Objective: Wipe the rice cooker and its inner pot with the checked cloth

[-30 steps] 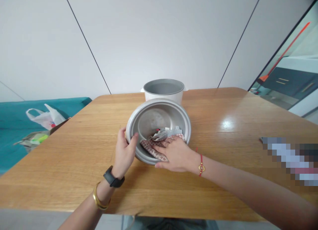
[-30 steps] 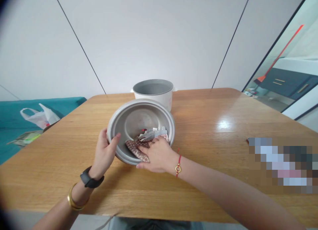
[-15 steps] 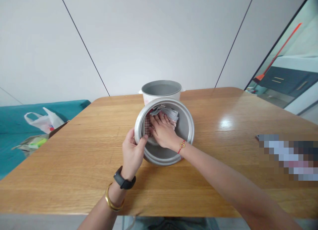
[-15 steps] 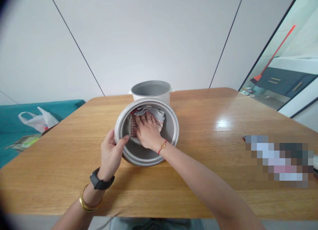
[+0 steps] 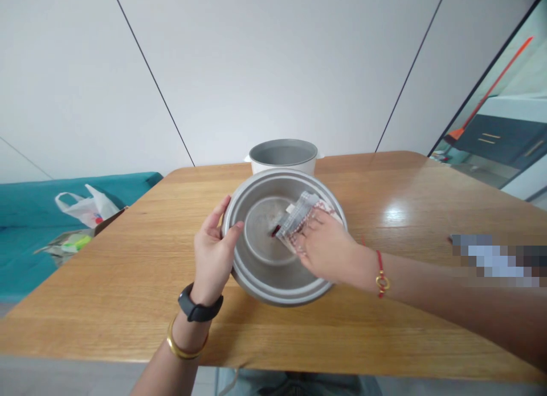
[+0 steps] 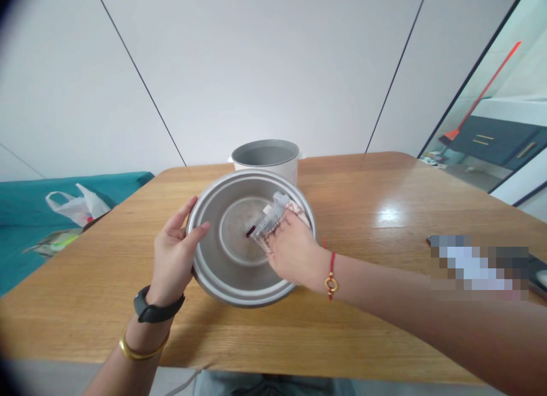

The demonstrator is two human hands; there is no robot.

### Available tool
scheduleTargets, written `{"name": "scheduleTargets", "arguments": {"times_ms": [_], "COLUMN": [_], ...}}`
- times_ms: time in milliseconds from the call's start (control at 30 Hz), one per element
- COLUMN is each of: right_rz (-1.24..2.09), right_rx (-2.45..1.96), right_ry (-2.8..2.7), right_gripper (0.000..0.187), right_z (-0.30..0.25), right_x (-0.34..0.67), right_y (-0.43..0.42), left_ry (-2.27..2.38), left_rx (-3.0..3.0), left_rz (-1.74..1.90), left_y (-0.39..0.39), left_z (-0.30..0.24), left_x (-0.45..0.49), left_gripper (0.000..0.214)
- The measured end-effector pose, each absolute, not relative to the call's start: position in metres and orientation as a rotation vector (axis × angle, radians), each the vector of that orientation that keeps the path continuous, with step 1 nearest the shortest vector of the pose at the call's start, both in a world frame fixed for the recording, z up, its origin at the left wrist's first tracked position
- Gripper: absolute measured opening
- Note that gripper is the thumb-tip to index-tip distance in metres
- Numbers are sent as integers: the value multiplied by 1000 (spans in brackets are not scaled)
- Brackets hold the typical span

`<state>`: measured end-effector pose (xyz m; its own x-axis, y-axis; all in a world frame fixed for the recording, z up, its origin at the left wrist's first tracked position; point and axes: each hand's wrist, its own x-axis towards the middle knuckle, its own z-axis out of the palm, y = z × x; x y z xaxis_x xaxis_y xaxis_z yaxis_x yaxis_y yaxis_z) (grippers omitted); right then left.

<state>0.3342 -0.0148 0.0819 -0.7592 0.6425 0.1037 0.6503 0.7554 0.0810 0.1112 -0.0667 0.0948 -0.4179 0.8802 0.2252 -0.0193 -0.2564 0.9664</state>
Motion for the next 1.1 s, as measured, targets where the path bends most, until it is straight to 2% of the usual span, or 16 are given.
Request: {"name": "scheduleTargets", "arguments": {"times_ms": [100,167,267,433,567,700,800,900,1000,1100], "right_rz": [-719,-904,-996,-931,-494,360,1128,1761,1861,1710], "right_rx": [-930,-670,-436,-862,-1095,-1056,-907,-657,-417,-344], "right_ry": [-2880,-2948,-3051,-2839,-2927,-2826,-2375,-1565,-916,-739], "right_gripper": [51,55,58,45,41,35,29,43,54,52], "right_z": [93,105,115,106,103,95,75,59,62,75], "right_x": [349,351,350,356,352,335,313,279,243,223], "right_y": [13,28,34,9,-25,-48,-52,-47,-40,-37], "left_ry": [1259,1210,1168,1189,1192,1201,1215,1259,1264,1191], "left_rx": [1170,1218,1291,1330,1347,1297,1230,1158,1118,1094], "left_rz": [1598,1473,1391,1679,1964,2038,2075,2134,2196,2220], "left_y": [-67,-66,-64,-63,-62,-60,-60,-66,-72,-75], "left_z": [102,106,110,109,104,94,81,63,46,42], "left_x": [122,127,128,118,122,133,141,153,165,170], "left_gripper": [78,76,70,68,61,59,61,59,54,51]}}
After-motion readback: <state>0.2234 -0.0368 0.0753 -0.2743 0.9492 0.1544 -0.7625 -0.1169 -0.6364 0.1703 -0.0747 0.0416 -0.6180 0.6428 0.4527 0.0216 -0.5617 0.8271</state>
